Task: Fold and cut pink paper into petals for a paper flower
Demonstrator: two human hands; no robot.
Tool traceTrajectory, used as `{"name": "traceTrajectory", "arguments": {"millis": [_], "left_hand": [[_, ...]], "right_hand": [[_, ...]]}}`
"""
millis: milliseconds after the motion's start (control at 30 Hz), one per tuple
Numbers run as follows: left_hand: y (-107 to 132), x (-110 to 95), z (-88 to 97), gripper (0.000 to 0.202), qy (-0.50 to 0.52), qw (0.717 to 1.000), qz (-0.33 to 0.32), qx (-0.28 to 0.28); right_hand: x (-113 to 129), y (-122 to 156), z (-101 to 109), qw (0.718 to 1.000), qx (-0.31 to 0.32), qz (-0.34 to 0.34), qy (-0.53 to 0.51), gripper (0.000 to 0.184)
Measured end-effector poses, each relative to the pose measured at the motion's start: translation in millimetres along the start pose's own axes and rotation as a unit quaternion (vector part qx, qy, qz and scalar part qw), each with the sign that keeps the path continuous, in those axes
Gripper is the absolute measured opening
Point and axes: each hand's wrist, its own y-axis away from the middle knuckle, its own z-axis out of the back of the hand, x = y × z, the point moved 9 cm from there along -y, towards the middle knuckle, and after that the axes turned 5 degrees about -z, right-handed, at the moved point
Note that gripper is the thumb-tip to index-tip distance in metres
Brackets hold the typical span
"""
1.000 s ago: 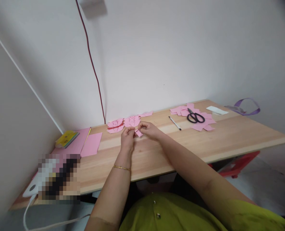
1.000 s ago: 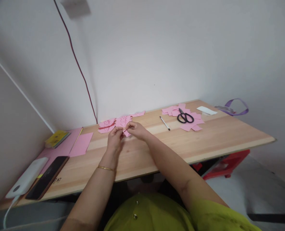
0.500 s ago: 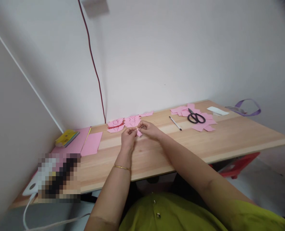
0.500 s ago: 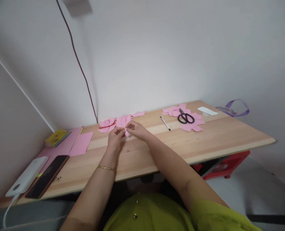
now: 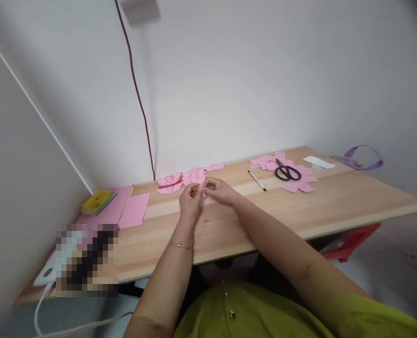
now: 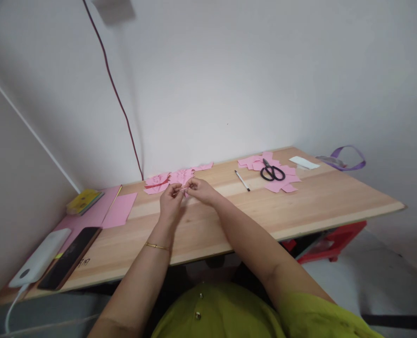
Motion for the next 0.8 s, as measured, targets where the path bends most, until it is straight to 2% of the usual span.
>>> {"name": "traceTrajectory", "arguments": {"millis": [167,300,400,633,800], "left_hand": [[0.0,1.5,-2.5,0.011,-0.037,0.999,0.0,0.027],[-0.6,2.1,0.4,0.007,-0.036,0.999,0.001,0.015],[-0.4,2.8,0.8,0.007,-0.033,0.999,0.004,0.011],[0.0,4.5,-5.0,0.011,-0.052,0.997,-0.01,0.049],[-0.2,13.6,-0.9,0.012,-0.024,0.999,0.025,0.015]], "right_hand": [[1.0,0.0,1.4,1.0,-0.005,0.01,0.014,0.02],[1.8,0.6,-1.6,1.0,0.007,0.002,0.024,0.021],[4.0,1.7,0.4,0.998,-0.007,0.003,0.058,0.02],[11.1,3.5,-1.2,0.992,0.0,0.044,0.118,0.018],[5.3,0.4,5.4,0.997,-0.03,0.023,0.069,0.025]]}}
